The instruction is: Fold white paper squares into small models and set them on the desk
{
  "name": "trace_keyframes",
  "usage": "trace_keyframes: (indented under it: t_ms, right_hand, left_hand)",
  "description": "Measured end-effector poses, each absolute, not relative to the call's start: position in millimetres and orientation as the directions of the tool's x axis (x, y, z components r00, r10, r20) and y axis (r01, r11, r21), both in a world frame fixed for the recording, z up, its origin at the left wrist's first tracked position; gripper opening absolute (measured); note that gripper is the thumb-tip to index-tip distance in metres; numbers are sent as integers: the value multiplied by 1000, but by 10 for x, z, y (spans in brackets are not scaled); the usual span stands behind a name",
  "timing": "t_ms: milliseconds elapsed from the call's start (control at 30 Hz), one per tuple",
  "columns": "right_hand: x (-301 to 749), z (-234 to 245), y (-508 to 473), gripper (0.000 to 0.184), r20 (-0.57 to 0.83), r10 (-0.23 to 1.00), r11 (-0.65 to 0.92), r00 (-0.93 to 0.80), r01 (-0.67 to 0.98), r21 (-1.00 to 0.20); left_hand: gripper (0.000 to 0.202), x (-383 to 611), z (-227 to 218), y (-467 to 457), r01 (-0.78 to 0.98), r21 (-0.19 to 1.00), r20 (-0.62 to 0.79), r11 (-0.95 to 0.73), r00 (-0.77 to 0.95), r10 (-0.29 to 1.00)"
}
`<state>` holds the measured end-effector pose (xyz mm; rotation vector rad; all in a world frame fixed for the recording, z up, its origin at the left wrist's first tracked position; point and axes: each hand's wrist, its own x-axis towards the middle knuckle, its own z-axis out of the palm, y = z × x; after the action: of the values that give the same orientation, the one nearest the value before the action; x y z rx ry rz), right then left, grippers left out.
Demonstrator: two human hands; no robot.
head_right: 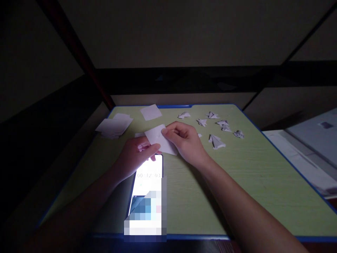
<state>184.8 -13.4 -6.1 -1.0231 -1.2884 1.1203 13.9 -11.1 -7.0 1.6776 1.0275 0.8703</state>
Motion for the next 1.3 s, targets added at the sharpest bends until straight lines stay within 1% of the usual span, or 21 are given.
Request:
trace_keyframes:
  t_ms: [133, 233, 433, 633, 800, 867, 967, 1067, 1200, 1300]
  right_hand:
    - [1860, -93, -123, 13, 157, 987, 155, -17, -104, -983]
    - [1848, -89, -125, 9, 153, 988, 149, -16, -152, -977]
    - [1821, -45, -130, 7, 84, 996, 75, -31, -222, -972]
    - [1832, -53, -126, 11, 93, 995, 86, -23, -205, -975]
    - [1847, -73, -116, 11, 169, 985, 171, 40, -42, -984]
    - [1850, -68, -115, 10, 186, 981, 187, 57, -16, -982]
    - [1858, -57, -113, 10, 182, 982, 184, 54, -24, -983]
    - [1869, -52, -108, 9, 162, 986, 164, 23, -65, -984]
    - [1868, -51, -102, 7, 167, 986, 166, 12, -145, -975]
    - [1863, -55, -102, 8, 178, 984, 181, 28, -145, -973]
  left_hand:
    - [13, 141, -61, -117, 204, 963, 80, -174, 400, 913]
    - [13, 145, -61, -112, 199, 961, 99, -193, 402, 910]
    - [13, 143, -72, -104, 174, 962, 125, -213, 413, 902]
    - [13, 148, -75, -114, 147, 968, 128, -201, 401, 907]
    - [14, 154, -96, -108, 190, 960, 119, -207, 392, 912]
    - [14, 154, -94, -108, 207, 956, 114, -207, 390, 914]
    - [13, 148, -80, -107, 192, 959, 116, -208, 403, 908]
    - [13, 139, -63, -107, 168, 965, 114, -199, 414, 903]
    - [14, 132, -53, -111, 205, 959, 95, -195, 417, 904]
    - [15, 135, -59, -115, 220, 954, 96, -204, 420, 902]
